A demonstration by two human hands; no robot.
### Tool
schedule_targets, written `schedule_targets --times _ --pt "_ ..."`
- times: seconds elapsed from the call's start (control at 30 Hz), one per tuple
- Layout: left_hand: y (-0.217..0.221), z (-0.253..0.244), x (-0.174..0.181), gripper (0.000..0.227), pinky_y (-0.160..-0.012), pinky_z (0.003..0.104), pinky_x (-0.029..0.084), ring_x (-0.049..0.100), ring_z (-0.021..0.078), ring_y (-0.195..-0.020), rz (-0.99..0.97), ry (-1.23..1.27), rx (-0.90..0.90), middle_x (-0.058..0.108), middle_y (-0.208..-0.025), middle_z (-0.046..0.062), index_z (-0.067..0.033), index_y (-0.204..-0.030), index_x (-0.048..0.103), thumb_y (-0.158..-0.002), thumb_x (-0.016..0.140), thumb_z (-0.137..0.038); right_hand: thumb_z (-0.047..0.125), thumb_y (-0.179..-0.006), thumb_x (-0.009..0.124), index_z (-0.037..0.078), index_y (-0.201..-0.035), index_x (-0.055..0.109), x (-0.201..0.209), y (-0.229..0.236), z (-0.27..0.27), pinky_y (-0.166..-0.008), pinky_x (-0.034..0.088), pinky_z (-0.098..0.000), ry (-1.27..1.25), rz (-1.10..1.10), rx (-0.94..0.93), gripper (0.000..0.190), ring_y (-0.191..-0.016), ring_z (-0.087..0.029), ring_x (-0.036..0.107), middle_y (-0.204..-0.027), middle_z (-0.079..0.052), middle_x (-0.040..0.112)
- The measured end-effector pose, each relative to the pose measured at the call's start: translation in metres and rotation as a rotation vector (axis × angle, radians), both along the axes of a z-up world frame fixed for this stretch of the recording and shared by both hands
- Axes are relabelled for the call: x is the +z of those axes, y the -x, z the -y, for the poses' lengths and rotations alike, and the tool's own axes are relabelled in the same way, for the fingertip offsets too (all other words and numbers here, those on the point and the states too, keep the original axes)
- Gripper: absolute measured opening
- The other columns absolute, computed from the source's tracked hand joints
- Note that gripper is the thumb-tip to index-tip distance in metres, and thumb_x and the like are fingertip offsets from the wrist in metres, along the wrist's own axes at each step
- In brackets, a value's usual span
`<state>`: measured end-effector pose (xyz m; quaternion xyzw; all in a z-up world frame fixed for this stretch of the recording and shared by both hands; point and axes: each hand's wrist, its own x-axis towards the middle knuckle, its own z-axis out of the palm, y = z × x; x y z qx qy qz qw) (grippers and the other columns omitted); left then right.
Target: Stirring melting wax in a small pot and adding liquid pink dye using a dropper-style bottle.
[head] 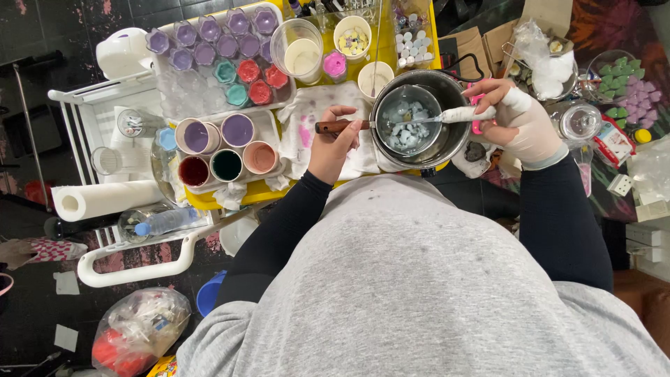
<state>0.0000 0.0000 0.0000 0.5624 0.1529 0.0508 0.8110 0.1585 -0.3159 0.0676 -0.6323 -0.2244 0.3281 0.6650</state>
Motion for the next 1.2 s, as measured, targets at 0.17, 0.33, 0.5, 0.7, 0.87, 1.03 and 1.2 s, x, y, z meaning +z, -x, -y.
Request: schedule_targets --times 0.17,0.33,0.5,0.7,0.87,1.03,1.2 --pt "0.002 0.001 0.004 0.038 -0.064 0.022 0.044 0.056 0.0066 -0.070 -0.015 0.044 0.021 0.063 -0.083 0.001 -0.0021 -0.131 0.048 -0.100 0.068 -0.013 -0.014 -0.084 0.061 0.009 -0.109 0.060 0.002 0.002 -0.002 -0.092 0.052 -0.0248 0.017 0.082 0.016 0.034 -0.100 -0.007 0.059 -0.145 -0.009 0.051" --pt "0.005 0.002 -0.005 0.046 -0.066 0.023 0.047 0.056 0.0070 -0.072 -0.026 0.064 0.039 0.064 -0.089 0.002 -0.0020 -0.134 0.046 -0.098 0.071 -0.012 -0.011 -0.087 0.061 0.010 -0.107 0.060 0.010 0.005 -0.008 -0.097 0.054 -0.0277 0.083 0.131 0.002 0.029 -0.113 -0.010 0.060 -0.144 -0.008 0.051" --pt "0.007 0.001 0.000 0.056 -0.069 0.023 0.048 0.057 0.0064 -0.078 -0.023 0.093 0.052 0.068 -0.098 0.002 -0.0035 -0.136 0.040 -0.092 0.074 -0.008 -0.007 -0.084 0.059 0.012 -0.110 0.058 0.012 0.005 -0.013 -0.102 0.056 -0.0346 0.083 0.071 -0.016 0.032 -0.125 -0.015 0.057 -0.145 -0.007 0.048" --pt "0.032 -0.008 -0.024 0.052 -0.078 0.024 0.048 0.055 0.0076 -0.089 -0.007 -0.115 0.037 0.056 -0.101 0.000 -0.0017 -0.134 0.050 -0.092 0.082 -0.005 -0.006 -0.077 0.061 0.011 -0.113 0.054 0.019 0.006 -0.015 -0.108 0.054 -0.0399 0.112 0.144 0.021 0.041 -0.134 -0.020 0.052 -0.150 -0.008 0.043" --pt "0.062 -0.048 0.025 0.046 -0.073 0.027 0.054 0.063 0.0082 -0.086 -0.203 -0.455 -0.179 0.064 -0.101 0.000 -0.0036 -0.124 0.059 -0.085 0.081 -0.015 -0.008 -0.076 0.057 0.009 -0.120 0.053 0.010 -0.001 -0.006 -0.121 0.041 -0.0393 0.046 0.255 0.035 0.047 -0.143 -0.021 0.048 -0.153 -0.010 0.044" --pt "0.069 -0.087 0.094 0.022 -0.072 0.030 0.055 0.070 0.0137 -0.079 -0.365 -0.798 -0.355 0.075 -0.088 0.005 -0.0057 -0.105 0.072 -0.090 0.072 -0.023 -0.007 -0.072 0.054 0.007 -0.118 0.057 0.024 0.006 -0.003 -0.107 0.038 -0.0318 0.256 0.432 -0.045 0.048 -0.126 -0.019 0.049 -0.151 -0.011 0.051" --pt "0.027 -0.109 0.148 0.014 -0.069 0.039 0.054 0.069 0.0265 -0.076 -0.152 -1.197 -0.190 0.072 -0.087 0.010 -0.0089 -0.098 0.074 -0.089 0.073 -0.019 -0.008 -0.076 0.052 0.007 -0.112 0.058 0.021 0.024 -0.001 -0.111 0.038 -0.0309 0.175 0.404 -0.264 0.039 -0.126 -0.019 0.050 -0.150 -0.010 0.055"
